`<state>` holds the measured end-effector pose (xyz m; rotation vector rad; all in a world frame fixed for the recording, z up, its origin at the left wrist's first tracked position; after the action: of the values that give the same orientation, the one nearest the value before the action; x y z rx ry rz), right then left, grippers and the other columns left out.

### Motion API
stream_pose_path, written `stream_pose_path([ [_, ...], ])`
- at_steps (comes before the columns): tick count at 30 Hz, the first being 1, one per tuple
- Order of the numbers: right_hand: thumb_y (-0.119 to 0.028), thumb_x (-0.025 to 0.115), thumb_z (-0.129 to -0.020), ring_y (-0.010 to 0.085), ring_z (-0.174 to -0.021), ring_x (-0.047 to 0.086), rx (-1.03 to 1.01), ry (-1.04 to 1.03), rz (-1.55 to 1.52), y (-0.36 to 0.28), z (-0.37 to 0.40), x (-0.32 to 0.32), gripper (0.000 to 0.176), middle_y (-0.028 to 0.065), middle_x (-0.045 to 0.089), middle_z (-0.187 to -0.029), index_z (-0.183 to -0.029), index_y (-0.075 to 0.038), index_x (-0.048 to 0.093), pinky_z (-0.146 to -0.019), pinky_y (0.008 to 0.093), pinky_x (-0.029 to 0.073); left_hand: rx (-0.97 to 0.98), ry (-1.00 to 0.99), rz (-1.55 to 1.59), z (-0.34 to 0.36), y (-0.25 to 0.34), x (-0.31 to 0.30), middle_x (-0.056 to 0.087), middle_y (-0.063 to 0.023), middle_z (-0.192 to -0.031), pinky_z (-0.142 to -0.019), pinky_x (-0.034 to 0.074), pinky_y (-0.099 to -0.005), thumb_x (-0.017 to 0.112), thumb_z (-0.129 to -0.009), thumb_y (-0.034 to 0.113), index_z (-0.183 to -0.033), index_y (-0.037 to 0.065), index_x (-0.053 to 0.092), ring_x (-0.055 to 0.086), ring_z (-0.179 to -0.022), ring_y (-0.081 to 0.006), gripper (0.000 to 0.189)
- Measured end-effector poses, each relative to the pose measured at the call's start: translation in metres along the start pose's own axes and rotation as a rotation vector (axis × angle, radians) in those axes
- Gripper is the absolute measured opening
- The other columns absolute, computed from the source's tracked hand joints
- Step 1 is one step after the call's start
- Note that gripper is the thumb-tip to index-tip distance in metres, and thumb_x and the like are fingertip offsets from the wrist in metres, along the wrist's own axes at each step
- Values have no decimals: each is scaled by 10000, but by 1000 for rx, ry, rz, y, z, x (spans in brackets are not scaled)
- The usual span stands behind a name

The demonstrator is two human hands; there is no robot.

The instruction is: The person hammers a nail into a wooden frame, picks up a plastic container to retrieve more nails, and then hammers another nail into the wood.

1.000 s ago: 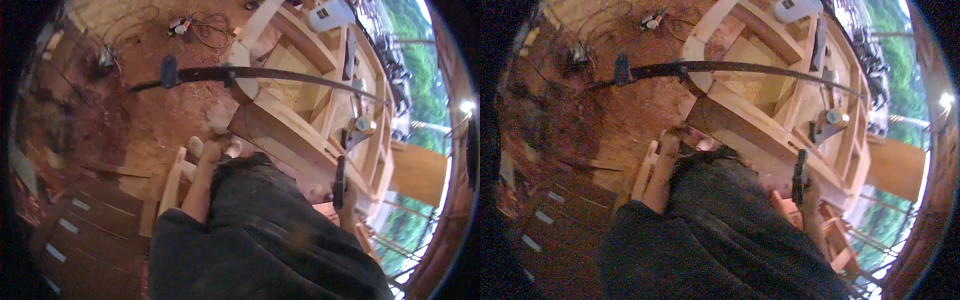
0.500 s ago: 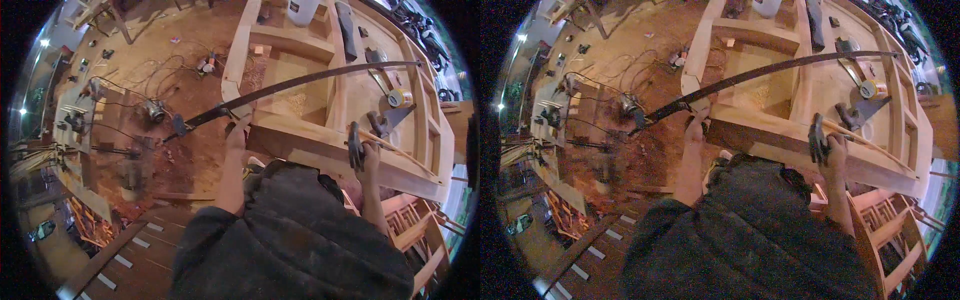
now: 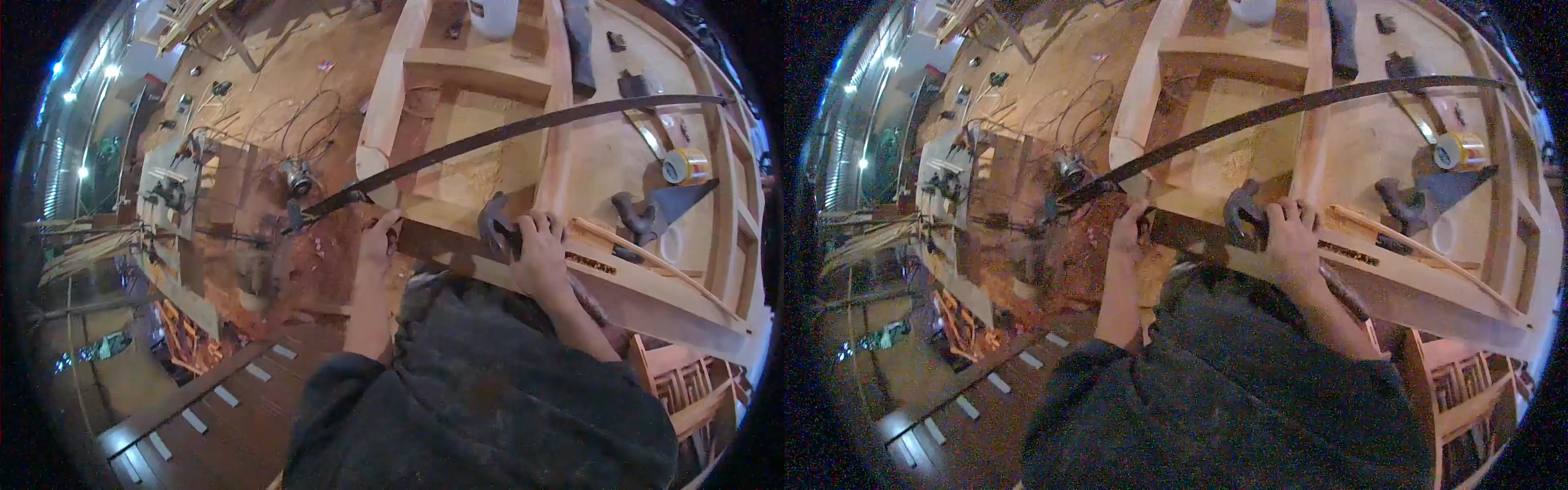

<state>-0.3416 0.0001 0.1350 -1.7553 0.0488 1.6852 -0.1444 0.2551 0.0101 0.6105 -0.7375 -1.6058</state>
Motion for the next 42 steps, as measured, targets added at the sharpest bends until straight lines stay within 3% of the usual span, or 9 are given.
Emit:
stream_pose_path([
  [2,-187,711,-728,391,-1230,389,-3,-45,-39,-15,3,-12,533,132,511,-1253,-1220,-78,540,-1047,528,271,28,-150,21,-16,-9,-7,661,-18,-833,-583,486,-319,719,-801,331,-944,84,674,604,-677,-142,288],
  [13,-227,704,-752,371,-1293,357,9,68,129,-14,9,12,606,107,502,-1308,-1315,-113,510,-1098,511,228,39,142,-130,5,6,13,654,-38,-819,-501,431,-275,777,-755,406,-936,46,682,573,-618,-111,414],
  [18,-166,713,-735,353,-1276,384,74,72,117,-19,8,9,497,92,555,-1232,-1217,-117,602,-1084,489,275,65,-292,-44,33,36,17,666,-86,-1027,-720,508,-322,728,-798,323,-1135,-33,604,636,-860,-175,506],
  [21,-127,707,-744,344,-1241,426,74,147,188,-19,4,15,467,118,584,-1171,-1199,-91,609,-1057,453,322,441,-481,-956,-78,-71,-59,681,-107,-1002,-722,510,-336,667,-814,238,-1081,-42,641,645,-848,-184,388],
  [26,-126,652,-833,362,-1108,538,446,411,163,-27,-8,36,337,142,626,-1117,-1162,-62,617,-988,432,391,56,-452,-570,-68,-9,-185,677,-110,-763,-683,500,-331,634,-816,239,-907,-41,706,637,-732,-181,303],
  [28,-212,605,-874,358,-1094,560,546,543,352,-29,-14,50,319,157,626,-1158,-1163,-75,616,-966,450,414,385,-369,-1062,-89,19,-253,656,-81,-710,-635,477,-329,626,-842,232,-922,-67,692,600,-667,-169,316],
  [30,-312,577,-872,357,-1115,562,816,526,478,-46,-28,50,386,175,619,-1182,-1172,-71,607,-953,467,431,-81,-97,-501,-116,11,-322,618,-54,-667,-611,461,-340,618,-867,257,-826,-68,674,576,-624,-184,332],
  [36,-393,608,-811,387,-1122,562,1021,632,493,-65,-35,55,509,180,627,-1165,-1186,-49,594,-966,484,431,47,-58,-1022,-272,13,-468,587,-54,-630,-515,435,-304,555,-887,245,-701,15,621,553,-542,-161,303],
  [42,-487,683,-721,394,-1064,598,1215,729,451,-68,-46,67,575,165,650,-1123,-1123,-80,625,-891,492,468,-217,-142,-246,-312,86,-457,564,-64,-611,-466,425,-282,466,-851,146,-852,-2,642,497,-483,-132,230],
])
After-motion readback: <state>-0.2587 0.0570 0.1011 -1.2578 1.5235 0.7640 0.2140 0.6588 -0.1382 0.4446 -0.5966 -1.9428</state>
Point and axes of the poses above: each hand's wrist, its own z-axis away from the middle knuckle, its own x-axis out of the palm, y = z × x, the point moved 5 cm from there along -z, towards the middle knuckle
